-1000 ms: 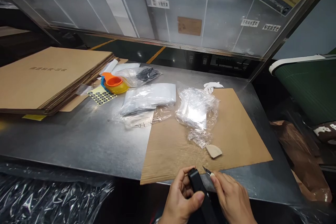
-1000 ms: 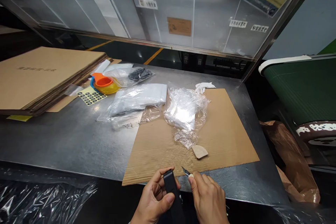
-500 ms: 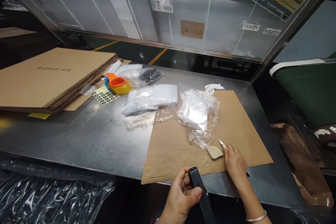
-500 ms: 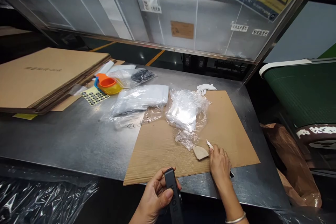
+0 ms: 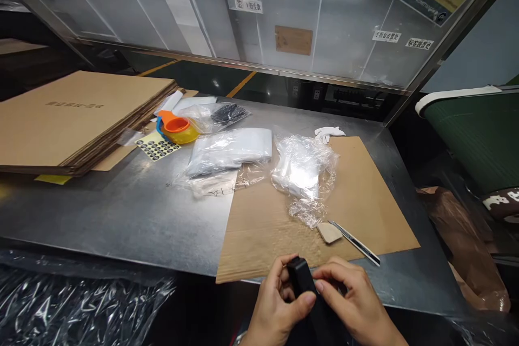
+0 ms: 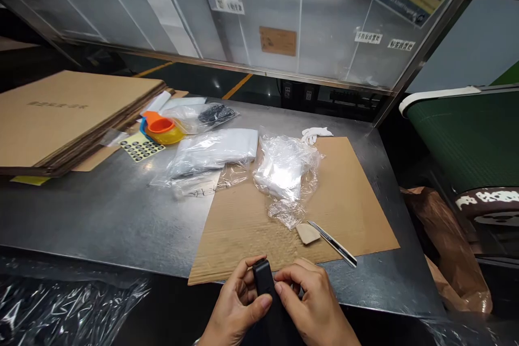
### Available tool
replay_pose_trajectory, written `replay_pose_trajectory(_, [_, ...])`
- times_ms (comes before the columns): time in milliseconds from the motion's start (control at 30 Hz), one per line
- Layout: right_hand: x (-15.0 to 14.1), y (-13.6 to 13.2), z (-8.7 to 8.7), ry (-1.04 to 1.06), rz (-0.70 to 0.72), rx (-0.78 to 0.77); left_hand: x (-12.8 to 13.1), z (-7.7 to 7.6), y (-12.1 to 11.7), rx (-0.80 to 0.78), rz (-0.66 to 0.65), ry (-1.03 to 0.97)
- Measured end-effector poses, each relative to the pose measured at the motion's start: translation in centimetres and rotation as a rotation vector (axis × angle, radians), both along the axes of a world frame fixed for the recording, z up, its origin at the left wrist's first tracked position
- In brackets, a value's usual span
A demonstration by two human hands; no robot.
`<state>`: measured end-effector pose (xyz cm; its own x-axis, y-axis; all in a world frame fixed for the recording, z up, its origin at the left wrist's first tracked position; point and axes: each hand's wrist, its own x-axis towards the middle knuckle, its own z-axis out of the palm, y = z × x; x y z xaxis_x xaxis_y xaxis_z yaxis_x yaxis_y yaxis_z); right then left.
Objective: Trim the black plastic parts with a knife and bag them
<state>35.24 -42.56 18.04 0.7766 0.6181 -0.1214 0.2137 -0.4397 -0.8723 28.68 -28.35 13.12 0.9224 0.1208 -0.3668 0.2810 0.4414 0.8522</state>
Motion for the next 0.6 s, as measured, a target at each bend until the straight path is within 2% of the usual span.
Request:
replay_pose_trajectory(367, [0.2, 0.1, 0.2, -0.171, 0.042, -0.173, -0.2, 0.4, 0.4, 0.487, -0.048, -0.039])
replay_pose_trajectory(467, [0.4, 0.4, 0.3, -0.171, 0.038, -0.159, -0.2, 0.3, 0.3, 0.431, -0.048, -0.042])
replay_pose_trajectory(600, [1.2, 0.4, -0.4, 0.007, -0.089, -0.061, 0.0, 0.4, 0.4, 0.247, -0.061, -0.013])
